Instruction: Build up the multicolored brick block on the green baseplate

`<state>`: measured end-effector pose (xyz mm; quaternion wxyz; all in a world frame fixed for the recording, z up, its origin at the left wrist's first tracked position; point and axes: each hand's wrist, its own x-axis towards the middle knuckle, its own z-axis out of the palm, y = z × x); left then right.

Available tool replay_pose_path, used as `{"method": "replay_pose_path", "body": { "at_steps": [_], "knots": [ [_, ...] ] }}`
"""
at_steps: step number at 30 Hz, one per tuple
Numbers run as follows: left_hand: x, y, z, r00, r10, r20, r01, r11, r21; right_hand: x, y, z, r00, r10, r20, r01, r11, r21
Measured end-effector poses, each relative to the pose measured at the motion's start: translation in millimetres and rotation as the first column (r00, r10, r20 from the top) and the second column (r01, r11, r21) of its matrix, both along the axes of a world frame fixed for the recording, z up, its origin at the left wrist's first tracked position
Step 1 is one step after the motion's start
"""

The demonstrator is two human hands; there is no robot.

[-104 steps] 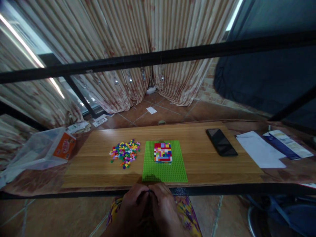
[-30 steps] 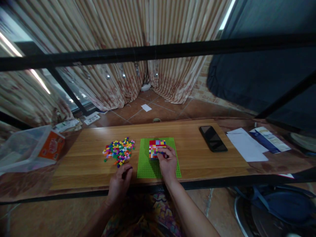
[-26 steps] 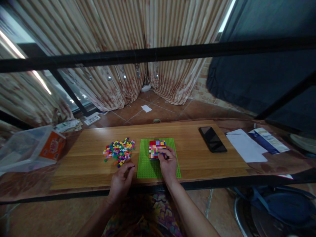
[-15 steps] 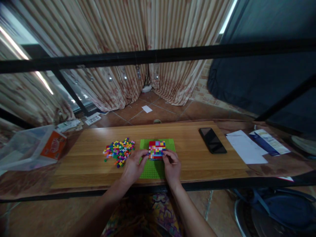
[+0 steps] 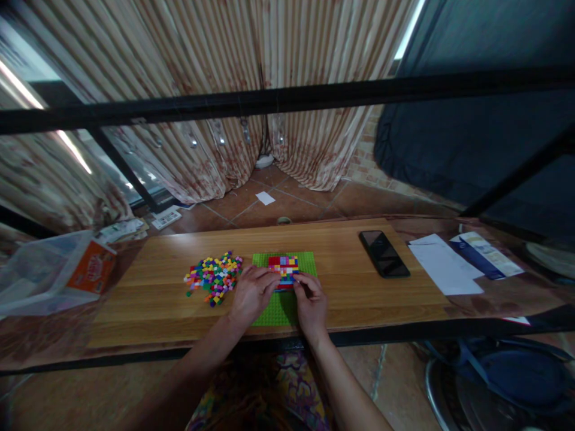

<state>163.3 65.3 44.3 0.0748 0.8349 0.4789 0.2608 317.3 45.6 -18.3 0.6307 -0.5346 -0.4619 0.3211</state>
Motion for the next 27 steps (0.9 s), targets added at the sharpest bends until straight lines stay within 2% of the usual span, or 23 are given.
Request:
{"method": "replay_pose_path", "body": {
  "at_steps": [4,7,13,19,27],
  "knots": [
    [5,-2,-9.9,0.98,0.104,0.171,-0.105,0.994,-0.003,0,0,2,1.0,-0.002,0.002,0.002,1.0,-0.005],
    [10,-3,-19.0,0.927,0.192,0.321,-0.181,0.981,-0.064,0,-1,3,1.0,-0.004,-0.002,0.004,1.0,-0.008],
    [15,-1,-30.7,0.802,0.246,0.544,-0.2,0.969,-0.144,0,-1,2,1.0,0.001,-0.009,-0.002,1.0,-0.01],
    [13,0,-33.9,0.759,0.237,0.606,-0.18,0.971,-0.155,-1,-1,4,1.0,-0.002,-0.01,0.001,1.0,-0.008],
    [16,5,-28.5,0.724,0.322,0.61,-0.221,0.946,-0.237,-1,-2,5,1.0,-0.008,-0.014,0.007,1.0,-0.011]
  ]
}}
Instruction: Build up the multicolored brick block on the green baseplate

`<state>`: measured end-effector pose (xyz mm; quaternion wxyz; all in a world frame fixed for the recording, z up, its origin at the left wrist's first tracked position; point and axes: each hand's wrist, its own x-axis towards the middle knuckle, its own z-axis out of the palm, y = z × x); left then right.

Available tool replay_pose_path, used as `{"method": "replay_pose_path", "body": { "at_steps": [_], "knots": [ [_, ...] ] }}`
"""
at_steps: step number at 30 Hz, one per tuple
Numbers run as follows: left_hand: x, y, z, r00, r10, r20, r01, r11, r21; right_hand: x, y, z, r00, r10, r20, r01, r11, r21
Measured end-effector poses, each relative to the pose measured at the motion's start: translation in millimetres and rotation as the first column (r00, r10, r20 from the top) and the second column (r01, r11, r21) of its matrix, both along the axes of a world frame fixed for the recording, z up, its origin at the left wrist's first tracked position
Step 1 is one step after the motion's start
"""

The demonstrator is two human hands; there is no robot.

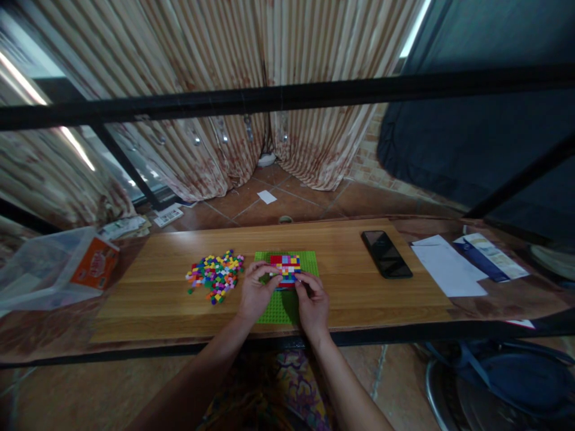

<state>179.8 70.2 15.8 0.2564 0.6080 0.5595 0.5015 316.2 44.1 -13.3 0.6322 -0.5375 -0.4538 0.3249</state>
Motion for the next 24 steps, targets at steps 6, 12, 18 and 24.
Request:
{"method": "replay_pose_path", "body": {
  "at_steps": [6,12,18,24],
  "knots": [
    [1,2,-1.0,0.999,0.038,-0.029,-0.039,0.997,-0.061,1,0,-2,1.0,0.004,0.026,-0.004,1.0,0.001],
    [6,9,-5.1,0.997,0.073,0.039,-0.064,0.979,-0.193,2,0,-5,0.999,-0.001,0.042,0.001,1.0,-0.012],
    [7,11,-9.4,0.996,0.084,0.031,-0.074,0.965,-0.251,4,-1,-9,0.997,-0.007,0.082,0.006,1.0,0.014],
    [0,-5,-4.1,0.996,0.083,-0.011,-0.084,0.99,-0.114,7,-1,-15,0.989,0.006,0.145,-0.011,0.999,0.037]
  ]
}}
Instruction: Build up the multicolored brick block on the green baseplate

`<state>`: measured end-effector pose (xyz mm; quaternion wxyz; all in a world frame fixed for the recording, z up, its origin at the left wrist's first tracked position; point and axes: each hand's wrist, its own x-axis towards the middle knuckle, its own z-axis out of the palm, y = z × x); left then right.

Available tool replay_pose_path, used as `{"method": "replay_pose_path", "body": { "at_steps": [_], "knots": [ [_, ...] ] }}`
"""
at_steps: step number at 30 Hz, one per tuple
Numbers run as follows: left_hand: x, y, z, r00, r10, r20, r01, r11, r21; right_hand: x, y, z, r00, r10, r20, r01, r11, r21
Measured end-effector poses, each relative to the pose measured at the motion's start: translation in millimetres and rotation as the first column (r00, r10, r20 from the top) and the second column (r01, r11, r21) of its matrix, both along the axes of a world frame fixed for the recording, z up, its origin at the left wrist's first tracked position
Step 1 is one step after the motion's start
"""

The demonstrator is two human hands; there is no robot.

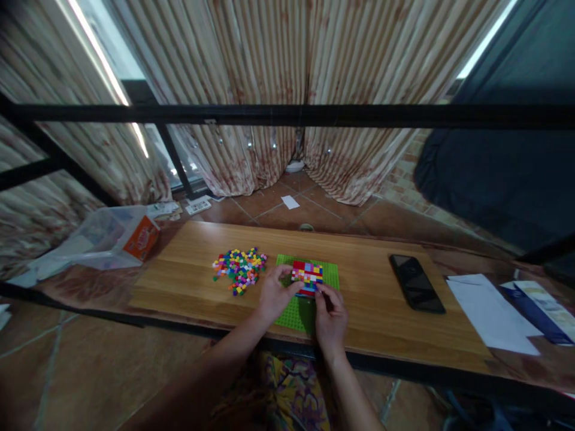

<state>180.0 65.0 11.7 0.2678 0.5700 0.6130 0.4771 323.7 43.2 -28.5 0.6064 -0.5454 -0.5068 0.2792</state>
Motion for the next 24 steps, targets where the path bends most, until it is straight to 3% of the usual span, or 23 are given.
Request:
{"method": "replay_pose_path", "body": {
  "at_steps": [6,10,13,18,24],
  "knots": [
    [-49,-36,4.2,0.957,0.034,-0.287,-0.007,0.995,0.097,2,0,-6,1.0,-0.002,-0.018,0.001,1.0,-0.025],
    [-85,-48,-0.4,0.848,0.155,-0.507,-0.124,0.988,0.094,1,-1,-6,1.0,-0.011,-0.01,0.011,0.999,-0.032],
    [-95,-47,-3.4,0.753,0.197,-0.628,-0.177,0.98,0.095,1,-2,-4,1.0,-0.017,0.009,0.017,1.0,-0.025],
    [-94,-41,-5.6,0.681,0.234,-0.694,-0.207,0.97,0.124,1,-2,0,1.0,-0.011,0.019,0.011,1.0,-0.001],
    [-90,-40,3.3,0.73,0.165,-0.663,-0.114,0.986,0.12,-2,-3,2,1.0,-0.017,0.02,0.017,1.0,-0.002]
  ]
}}
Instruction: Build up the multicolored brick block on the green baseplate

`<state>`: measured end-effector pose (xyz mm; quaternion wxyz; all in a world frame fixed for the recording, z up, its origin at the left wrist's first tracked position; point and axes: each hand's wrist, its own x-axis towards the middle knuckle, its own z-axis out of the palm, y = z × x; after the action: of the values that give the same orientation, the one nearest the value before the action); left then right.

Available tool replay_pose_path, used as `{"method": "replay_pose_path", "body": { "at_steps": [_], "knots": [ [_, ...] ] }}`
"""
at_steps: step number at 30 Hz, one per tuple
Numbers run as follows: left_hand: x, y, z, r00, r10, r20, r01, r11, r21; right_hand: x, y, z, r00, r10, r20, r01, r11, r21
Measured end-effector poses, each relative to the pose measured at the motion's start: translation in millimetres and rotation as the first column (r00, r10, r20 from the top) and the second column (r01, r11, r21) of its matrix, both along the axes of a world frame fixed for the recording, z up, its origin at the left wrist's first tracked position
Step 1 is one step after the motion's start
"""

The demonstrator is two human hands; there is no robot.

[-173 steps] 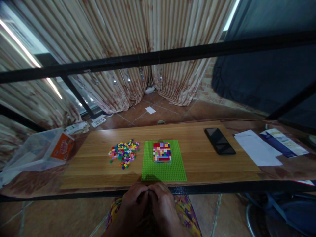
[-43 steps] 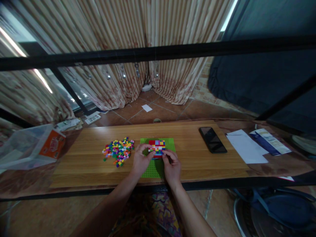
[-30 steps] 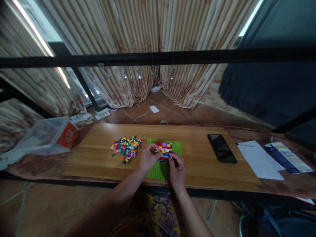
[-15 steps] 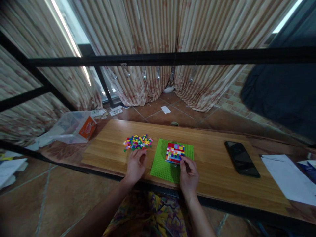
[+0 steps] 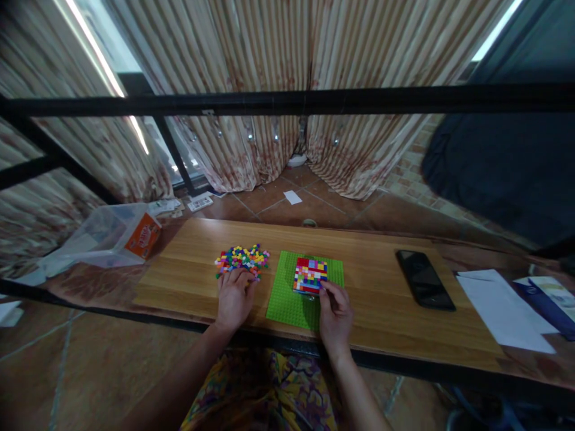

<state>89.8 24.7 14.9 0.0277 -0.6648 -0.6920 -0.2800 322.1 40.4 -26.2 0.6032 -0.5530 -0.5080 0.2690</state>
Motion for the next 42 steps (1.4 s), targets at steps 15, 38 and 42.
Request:
{"method": "replay_pose_path", "body": {
  "at_steps": [15,38,42],
  "knots": [
    [69,28,22.3,0.904,-0.417,0.094,0.421,0.907,-0.027,0,0,1,1.0,0.027,0.001,-0.027,1.0,0.005],
    [76,11,5.3,0.925,-0.377,0.054,0.373,0.925,0.077,-2,-2,8,1.0,0.011,0.021,-0.011,1.0,0.0],
    [79,6,3.8,0.932,-0.362,0.003,0.361,0.93,0.067,-2,-2,7,1.0,0.007,0.029,-0.007,1.0,0.003]
  ]
}}
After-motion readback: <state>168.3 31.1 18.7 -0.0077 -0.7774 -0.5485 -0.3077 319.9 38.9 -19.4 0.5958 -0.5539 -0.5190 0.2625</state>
